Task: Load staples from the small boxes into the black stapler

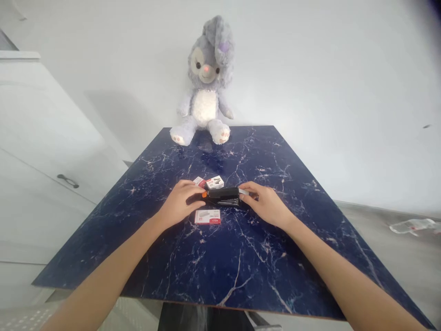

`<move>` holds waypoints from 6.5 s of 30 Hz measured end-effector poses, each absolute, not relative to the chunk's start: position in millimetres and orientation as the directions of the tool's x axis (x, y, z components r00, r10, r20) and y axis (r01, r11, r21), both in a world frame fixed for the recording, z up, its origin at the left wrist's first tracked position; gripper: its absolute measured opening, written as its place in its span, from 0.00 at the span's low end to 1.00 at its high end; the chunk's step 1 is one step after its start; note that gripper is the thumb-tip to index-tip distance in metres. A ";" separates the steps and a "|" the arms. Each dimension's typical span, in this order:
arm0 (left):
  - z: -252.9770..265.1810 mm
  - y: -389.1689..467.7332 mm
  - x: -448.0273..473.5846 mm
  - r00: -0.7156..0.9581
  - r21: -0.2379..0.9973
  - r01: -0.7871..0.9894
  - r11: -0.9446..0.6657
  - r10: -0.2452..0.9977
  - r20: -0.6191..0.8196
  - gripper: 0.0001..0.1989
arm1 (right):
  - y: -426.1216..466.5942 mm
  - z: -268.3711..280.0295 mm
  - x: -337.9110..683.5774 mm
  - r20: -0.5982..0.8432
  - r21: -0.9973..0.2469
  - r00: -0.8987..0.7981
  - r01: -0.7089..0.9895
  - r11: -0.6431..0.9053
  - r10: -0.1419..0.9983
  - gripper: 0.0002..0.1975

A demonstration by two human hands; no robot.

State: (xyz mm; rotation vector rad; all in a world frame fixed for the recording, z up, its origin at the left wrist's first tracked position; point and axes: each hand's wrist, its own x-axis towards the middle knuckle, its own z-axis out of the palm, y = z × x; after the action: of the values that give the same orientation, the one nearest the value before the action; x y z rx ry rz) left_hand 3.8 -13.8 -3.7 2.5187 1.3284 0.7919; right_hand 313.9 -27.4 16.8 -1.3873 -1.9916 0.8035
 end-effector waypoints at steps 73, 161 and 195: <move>-2.8 -18.2 3.2 0.432 0.428 0.711 -0.558 0.827 0.361 0.14 | -14.4 12.2 338.4 -0.028 -0.676 -0.345 0.698 0.236 0.938 0.10; 4.3 -54.5 47.5 0.683 0.481 0.511 -0.713 0.676 0.276 0.22 | -28.2 -10.5 287.9 0.151 -0.899 -0.160 0.387 0.203 0.975 0.25; 13.0 -50.9 38.4 0.662 0.511 0.576 -0.638 0.731 0.167 0.35 | -43.6 6.2 288.2 0.133 -0.866 -0.206 0.451 0.214 0.970 0.28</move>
State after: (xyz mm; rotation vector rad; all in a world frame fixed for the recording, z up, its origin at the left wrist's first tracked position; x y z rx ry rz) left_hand 38.4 -50.9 13.0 2.4613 1.0232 0.5073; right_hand 288.2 -43.6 6.2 -1.3261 -1.7748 0.9189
